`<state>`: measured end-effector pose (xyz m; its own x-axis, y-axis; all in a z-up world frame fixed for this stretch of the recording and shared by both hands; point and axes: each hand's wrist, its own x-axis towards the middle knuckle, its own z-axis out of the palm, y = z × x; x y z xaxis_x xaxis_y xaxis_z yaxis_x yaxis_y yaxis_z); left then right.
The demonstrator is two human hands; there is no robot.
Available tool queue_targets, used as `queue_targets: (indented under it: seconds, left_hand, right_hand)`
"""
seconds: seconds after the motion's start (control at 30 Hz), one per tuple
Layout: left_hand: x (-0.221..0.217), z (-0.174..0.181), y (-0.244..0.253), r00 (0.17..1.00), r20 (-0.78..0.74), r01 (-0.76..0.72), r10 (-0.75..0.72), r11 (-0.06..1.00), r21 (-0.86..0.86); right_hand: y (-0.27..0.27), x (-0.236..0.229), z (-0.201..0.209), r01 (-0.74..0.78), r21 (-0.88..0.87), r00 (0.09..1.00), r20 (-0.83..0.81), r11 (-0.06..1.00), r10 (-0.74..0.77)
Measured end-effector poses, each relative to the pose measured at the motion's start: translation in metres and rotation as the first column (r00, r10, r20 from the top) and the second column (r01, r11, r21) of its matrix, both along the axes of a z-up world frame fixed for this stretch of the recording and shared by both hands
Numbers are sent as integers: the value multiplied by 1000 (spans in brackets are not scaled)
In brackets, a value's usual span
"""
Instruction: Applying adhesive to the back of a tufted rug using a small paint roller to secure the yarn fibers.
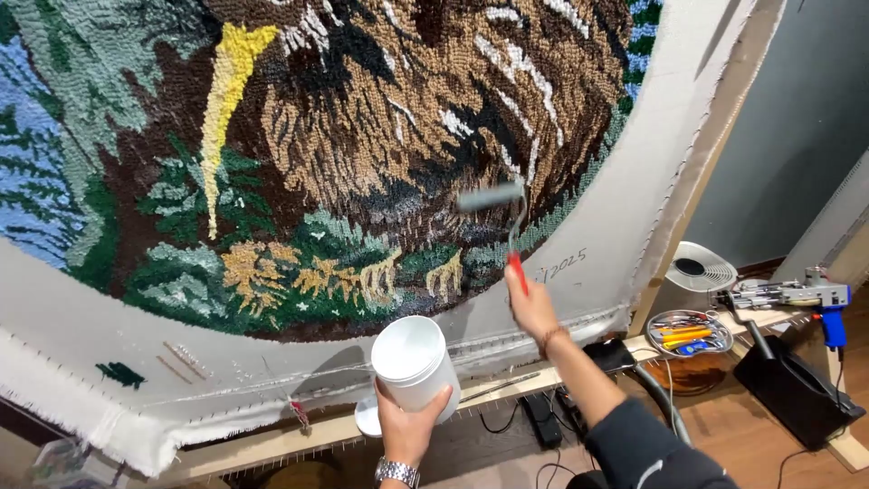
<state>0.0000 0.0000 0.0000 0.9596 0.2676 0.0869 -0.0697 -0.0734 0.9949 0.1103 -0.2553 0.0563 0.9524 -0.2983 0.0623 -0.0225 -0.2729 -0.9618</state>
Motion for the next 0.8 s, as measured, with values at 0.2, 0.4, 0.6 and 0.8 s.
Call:
queue_targets:
  seconds: [0.2,0.4,0.6,0.8]
  left_hand:
    - [7,1,6,1000,11,16,-16,1000,10]
    - [7,-2,1,1000,-2,-13,13,1000,-19]
    - [14,-3,8,999,20,-34,35,999,-15]
    - [11,3,25,997,60,-53,51,998,36]
  right_hand:
    - [-9,-22,-81,-25,-72,985,-172,997,12]
    - [16,1,51,11,-61,1000,22,998,-10]
    - [25,-4,-36,-64,2,994,-89,998,64]
    - [20,4,-52,-24,-143,999,-36,989,19]
